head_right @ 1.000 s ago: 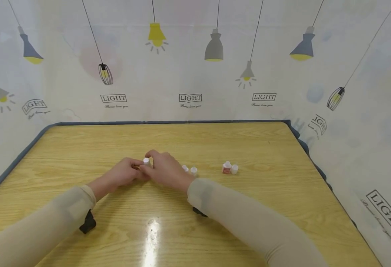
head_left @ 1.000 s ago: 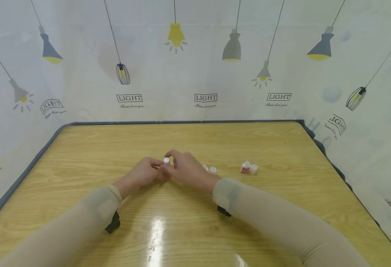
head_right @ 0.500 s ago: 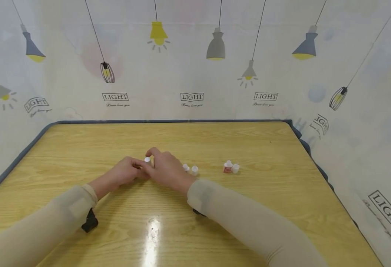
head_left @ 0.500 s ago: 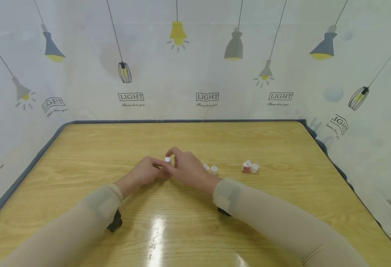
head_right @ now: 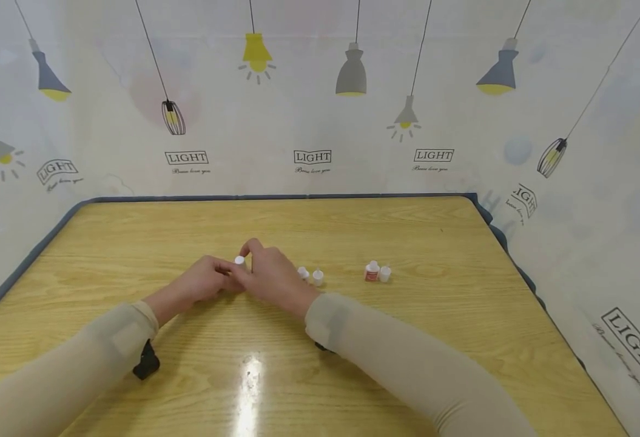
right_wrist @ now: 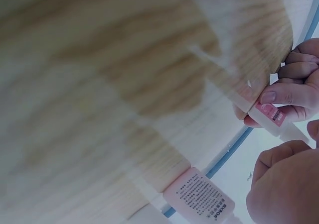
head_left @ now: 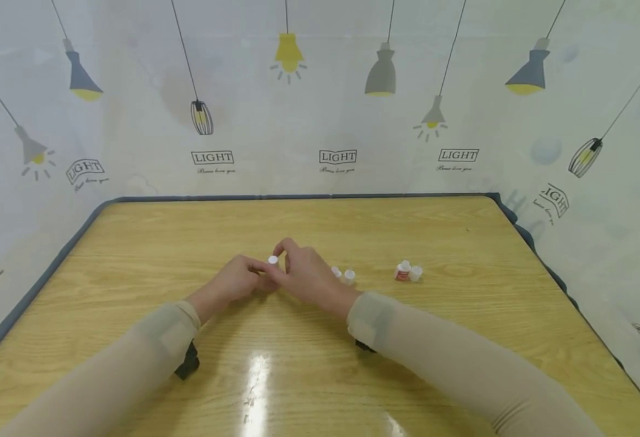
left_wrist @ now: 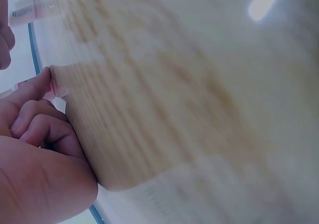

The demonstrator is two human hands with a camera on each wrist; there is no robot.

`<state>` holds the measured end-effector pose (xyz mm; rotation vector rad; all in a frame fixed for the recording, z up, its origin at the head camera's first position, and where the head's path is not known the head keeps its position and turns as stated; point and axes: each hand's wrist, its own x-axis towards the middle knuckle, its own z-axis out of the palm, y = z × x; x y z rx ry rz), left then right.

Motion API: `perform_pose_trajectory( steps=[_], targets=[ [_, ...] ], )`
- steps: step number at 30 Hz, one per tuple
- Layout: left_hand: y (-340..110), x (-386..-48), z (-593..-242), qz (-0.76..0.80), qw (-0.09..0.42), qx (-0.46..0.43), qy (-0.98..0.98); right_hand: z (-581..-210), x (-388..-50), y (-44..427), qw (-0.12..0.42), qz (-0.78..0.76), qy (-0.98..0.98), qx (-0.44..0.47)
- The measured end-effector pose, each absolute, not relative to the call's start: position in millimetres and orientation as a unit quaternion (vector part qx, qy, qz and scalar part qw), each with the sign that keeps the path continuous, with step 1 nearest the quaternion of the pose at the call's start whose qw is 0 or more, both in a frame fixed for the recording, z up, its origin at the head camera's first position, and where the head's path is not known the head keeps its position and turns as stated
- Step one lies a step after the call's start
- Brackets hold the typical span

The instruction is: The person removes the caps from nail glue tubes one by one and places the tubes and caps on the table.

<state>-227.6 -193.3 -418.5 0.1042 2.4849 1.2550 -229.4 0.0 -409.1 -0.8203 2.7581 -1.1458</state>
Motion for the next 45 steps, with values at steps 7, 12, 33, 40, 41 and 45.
perform_pose_trajectory(
  steps=[7,12,33,40,41,45],
  targets=[
    [-195,-228,-421,0.455,0.174,0.043,0.872,-408,-228,0,0.026,-0.365,0.894,-0.260],
    [-196,-229,-421,0.449,0.175,0.050,0.875,-408,-227,1,0.017,-0.363,0.890,-0.274],
    [-203,-232,-420,0.459,0.208,0.032,0.863,-409,-228,-1,-0.010,-0.363,0.874,-0.323],
    [-205,-232,-418,0.453,0.213,0.024,0.866,-407,-226,-2,0.009,-0.373,0.881,-0.292],
    [-206,-231,-418,0.453,0.213,0.025,0.865,-407,-226,-2,0.009,-0.372,0.882,-0.288],
    [-206,-229,-418,0.456,0.216,0.026,0.863,-409,-226,-4,0.017,-0.367,0.886,-0.284]
  ],
)
